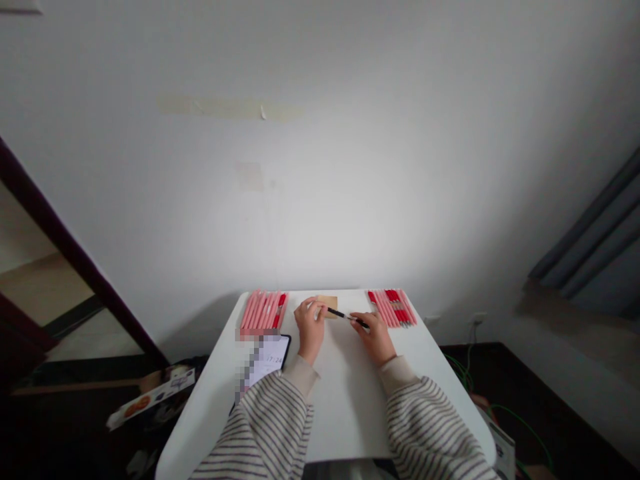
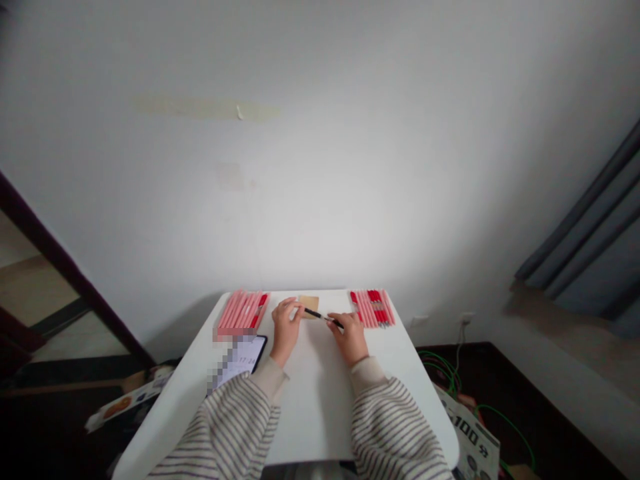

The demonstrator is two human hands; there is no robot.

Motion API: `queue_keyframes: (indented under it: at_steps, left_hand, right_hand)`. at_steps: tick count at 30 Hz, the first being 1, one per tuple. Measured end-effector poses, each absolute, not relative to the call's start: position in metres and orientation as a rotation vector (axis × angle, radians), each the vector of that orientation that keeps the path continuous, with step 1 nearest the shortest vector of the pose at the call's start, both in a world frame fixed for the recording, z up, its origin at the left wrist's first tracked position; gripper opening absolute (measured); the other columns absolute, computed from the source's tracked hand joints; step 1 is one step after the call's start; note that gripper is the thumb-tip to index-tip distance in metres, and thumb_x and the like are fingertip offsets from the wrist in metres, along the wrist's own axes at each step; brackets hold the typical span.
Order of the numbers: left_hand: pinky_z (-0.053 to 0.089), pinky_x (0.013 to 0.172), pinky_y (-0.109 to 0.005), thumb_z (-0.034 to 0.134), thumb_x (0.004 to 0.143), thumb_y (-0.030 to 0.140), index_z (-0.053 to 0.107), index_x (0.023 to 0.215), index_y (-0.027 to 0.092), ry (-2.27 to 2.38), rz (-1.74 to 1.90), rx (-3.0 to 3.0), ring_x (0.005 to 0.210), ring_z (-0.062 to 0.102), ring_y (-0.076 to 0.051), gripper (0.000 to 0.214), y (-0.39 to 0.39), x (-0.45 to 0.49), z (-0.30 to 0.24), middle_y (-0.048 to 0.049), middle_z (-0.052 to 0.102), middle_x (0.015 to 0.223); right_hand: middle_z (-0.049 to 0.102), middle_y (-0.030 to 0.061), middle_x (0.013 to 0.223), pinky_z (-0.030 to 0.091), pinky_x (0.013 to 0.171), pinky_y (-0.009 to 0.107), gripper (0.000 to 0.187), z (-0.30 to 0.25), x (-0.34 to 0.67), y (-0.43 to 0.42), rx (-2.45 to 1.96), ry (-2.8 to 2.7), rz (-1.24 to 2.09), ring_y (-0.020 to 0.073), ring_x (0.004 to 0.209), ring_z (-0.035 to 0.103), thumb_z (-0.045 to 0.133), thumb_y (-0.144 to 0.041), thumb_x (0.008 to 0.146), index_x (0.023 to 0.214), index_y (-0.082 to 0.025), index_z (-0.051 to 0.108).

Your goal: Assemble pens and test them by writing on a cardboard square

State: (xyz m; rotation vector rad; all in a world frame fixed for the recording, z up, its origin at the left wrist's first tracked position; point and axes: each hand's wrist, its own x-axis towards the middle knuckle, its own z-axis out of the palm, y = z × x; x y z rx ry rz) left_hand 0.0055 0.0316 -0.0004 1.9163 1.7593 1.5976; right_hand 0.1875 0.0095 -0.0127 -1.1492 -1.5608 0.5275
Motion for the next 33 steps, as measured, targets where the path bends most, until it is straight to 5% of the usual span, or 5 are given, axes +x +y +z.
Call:
queue_keyframes:
  at_steps: [18,23,33]
  left_hand:
    - [0.036,0.095,-0.042,0.052,0.084,0.034,0.068,0.091,0.021,1.953,1.493,1.875,0.108,0.054,-0.023,0.022,0.043,0.023,-0.004,-0.0079,0.064,0.109]
    - [0.027,0.104,-0.05,0.053,0.084,0.033,0.066,0.107,0.03,2.017,1.242,2.036,0.117,0.046,-0.024,0.027,0.036,0.04,0.004,-0.0066,0.058,0.123]
    - [0.01,0.108,-0.069,0.058,0.079,0.04,0.068,0.103,0.039,2.016,0.968,2.232,0.13,0.03,-0.032,0.026,0.046,0.068,-0.002,-0.002,0.047,0.137]
  right_hand:
    - [0.062,0.0033,0.089,0.029,0.083,0.033,0.018,-0.009,0.197,0.002,-1.712,-1.681,-0.055,0.0202,0.095,0.044,0.062,-0.028,0.085,0.098,-0.033,0.073]
    - [0.065,0.0044,0.093,0.027,0.084,0.036,0.017,-0.005,0.199,0.002,-1.922,-1.549,-0.154,0.0238,0.099,0.044,0.061,-0.033,0.085,0.098,-0.032,0.072]
    - [0.068,0.0045,0.097,0.022,0.093,0.042,0.017,-0.006,0.202,0.006,-2.002,-1.432,-0.22,0.0253,0.104,0.046,0.058,-0.036,0.085,0.093,-0.028,0.072]
